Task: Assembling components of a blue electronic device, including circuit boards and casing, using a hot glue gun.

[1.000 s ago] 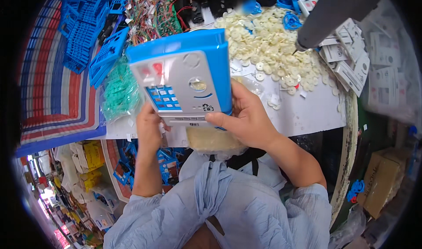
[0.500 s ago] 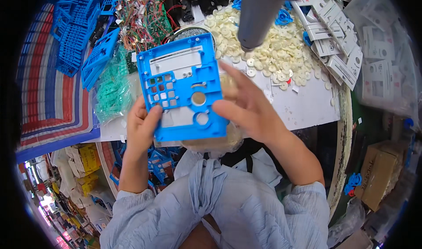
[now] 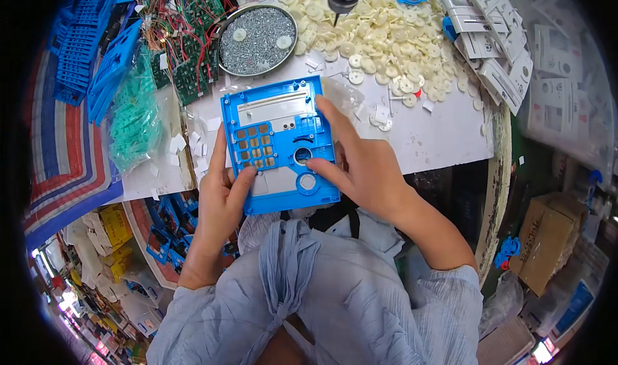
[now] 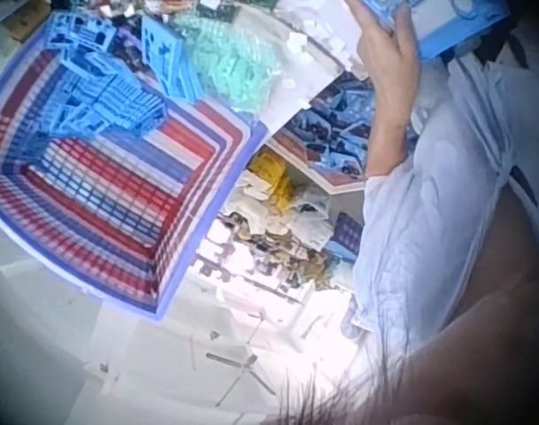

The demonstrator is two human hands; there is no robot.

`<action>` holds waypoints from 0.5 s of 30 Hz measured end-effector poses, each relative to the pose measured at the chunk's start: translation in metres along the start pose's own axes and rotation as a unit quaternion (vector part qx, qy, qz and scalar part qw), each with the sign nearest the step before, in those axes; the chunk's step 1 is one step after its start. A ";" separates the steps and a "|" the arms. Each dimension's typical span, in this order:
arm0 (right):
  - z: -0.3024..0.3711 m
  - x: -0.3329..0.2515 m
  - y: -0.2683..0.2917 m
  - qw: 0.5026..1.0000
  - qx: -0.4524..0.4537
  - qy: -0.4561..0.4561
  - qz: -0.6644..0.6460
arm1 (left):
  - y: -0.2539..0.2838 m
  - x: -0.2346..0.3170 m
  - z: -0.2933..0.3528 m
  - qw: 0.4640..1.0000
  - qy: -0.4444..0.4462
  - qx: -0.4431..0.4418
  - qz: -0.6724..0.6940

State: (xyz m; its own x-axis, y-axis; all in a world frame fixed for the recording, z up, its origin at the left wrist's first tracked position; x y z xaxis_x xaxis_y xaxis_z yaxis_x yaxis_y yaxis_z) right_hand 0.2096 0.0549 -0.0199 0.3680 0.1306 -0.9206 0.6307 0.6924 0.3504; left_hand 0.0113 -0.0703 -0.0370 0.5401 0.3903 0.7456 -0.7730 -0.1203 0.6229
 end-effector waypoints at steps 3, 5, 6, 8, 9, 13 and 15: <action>-0.003 0.001 -0.004 0.998 -0.012 0.023 0.064 | 0.013 0.009 -0.008 0.992 0.015 -0.036 -0.124; -0.007 0.001 -0.005 0.995 -0.019 0.037 0.089 | 0.014 0.009 -0.012 0.984 0.012 -0.042 -0.170; -0.011 -0.001 -0.004 0.994 -0.015 0.045 0.102 | 0.013 0.009 -0.015 0.982 0.004 -0.038 -0.185; -0.016 -0.006 -0.003 0.987 -0.017 0.062 0.144 | 0.012 0.006 -0.016 0.979 -0.015 -0.029 -0.200; -0.018 -0.007 -0.005 0.982 -0.026 0.072 0.173 | 0.012 0.000 -0.015 0.979 -0.026 -0.023 -0.202; -0.020 -0.016 -0.011 0.960 -0.053 0.094 0.260 | 0.015 -0.004 -0.008 0.975 0.038 -0.018 -0.219; -0.022 -0.018 -0.013 0.952 -0.082 0.078 0.285 | 0.023 0.032 -0.012 0.933 -0.159 0.095 -0.307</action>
State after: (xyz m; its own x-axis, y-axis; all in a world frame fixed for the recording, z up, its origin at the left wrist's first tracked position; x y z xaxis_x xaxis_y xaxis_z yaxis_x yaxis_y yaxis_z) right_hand 0.1800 0.0592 -0.0121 0.5043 0.6138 -0.6074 0.2394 0.5764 0.7813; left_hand 0.0066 -0.0495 -0.0022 0.9569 0.1527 0.2471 -0.2276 -0.1343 0.9644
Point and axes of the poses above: each hand's wrist, its own z-axis away from the middle knuckle, its own y-axis out of the back of the hand, x = y × z, the point moved 7 cm from there along -z, towards the middle knuckle, and after that the axes turned 14 degrees about -z, right-handed, at the moved point
